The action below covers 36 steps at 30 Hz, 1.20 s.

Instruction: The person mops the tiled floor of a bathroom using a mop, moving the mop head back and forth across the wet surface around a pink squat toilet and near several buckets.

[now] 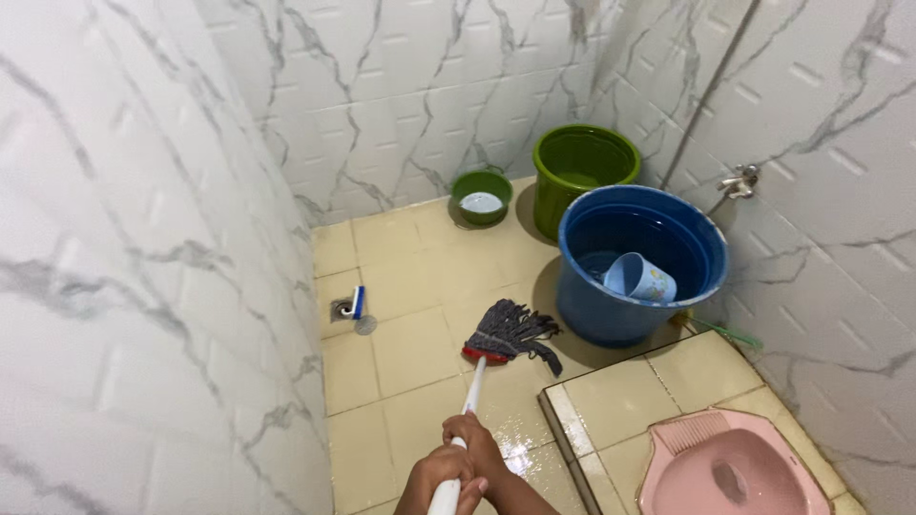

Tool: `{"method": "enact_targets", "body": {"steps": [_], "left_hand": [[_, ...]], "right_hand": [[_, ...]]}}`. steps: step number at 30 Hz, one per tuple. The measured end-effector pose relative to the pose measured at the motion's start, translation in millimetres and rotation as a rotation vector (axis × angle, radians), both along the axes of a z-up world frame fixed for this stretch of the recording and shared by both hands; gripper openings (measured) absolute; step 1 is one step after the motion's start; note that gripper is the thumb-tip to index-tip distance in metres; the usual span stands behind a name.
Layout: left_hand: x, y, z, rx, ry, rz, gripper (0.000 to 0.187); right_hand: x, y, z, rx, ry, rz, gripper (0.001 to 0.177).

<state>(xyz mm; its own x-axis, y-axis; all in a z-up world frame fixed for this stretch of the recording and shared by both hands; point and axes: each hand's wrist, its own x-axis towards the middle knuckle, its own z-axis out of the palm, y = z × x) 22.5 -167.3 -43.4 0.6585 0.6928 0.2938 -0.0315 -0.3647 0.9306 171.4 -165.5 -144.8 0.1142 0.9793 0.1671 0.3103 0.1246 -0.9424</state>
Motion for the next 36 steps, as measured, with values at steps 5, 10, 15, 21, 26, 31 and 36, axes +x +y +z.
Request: {"method": "enact_targets", "body": {"steps": [5,10,15,21,26,31,36], "left_hand": [[-65,-28,-33,0.087,0.026,0.006,0.035],[-81,-33,-35,0.171,-0.009,0.012,0.031],[-63,1,-16,0.127,0.008,-0.018,0.026],[-2,55,-20,0.164,-0.009,-0.009,0.028],[46,113,-18,0.154,0.004,0.009,0.03],[82,174,-8,0.121,-0.014,0.012,0.026],[115,236,-12,0.162,-0.035,-0.002,0.026]], "right_hand": [[-62,-27,0,0.081,-0.03,0.096,0.013],[-77,-37,8,-0.228,0.03,0.05,0.007],[-60,0,9,-0.081,-0.071,0.06,0.008],[-2,54,17,-0.078,-0.01,0.094,0.009],[44,109,31,-0.306,-0.036,0.018,0.004],[82,178,24,-0.187,-0.087,0.024,0.003],[113,236,16,-0.293,-0.055,-0.012,0.005]]}}
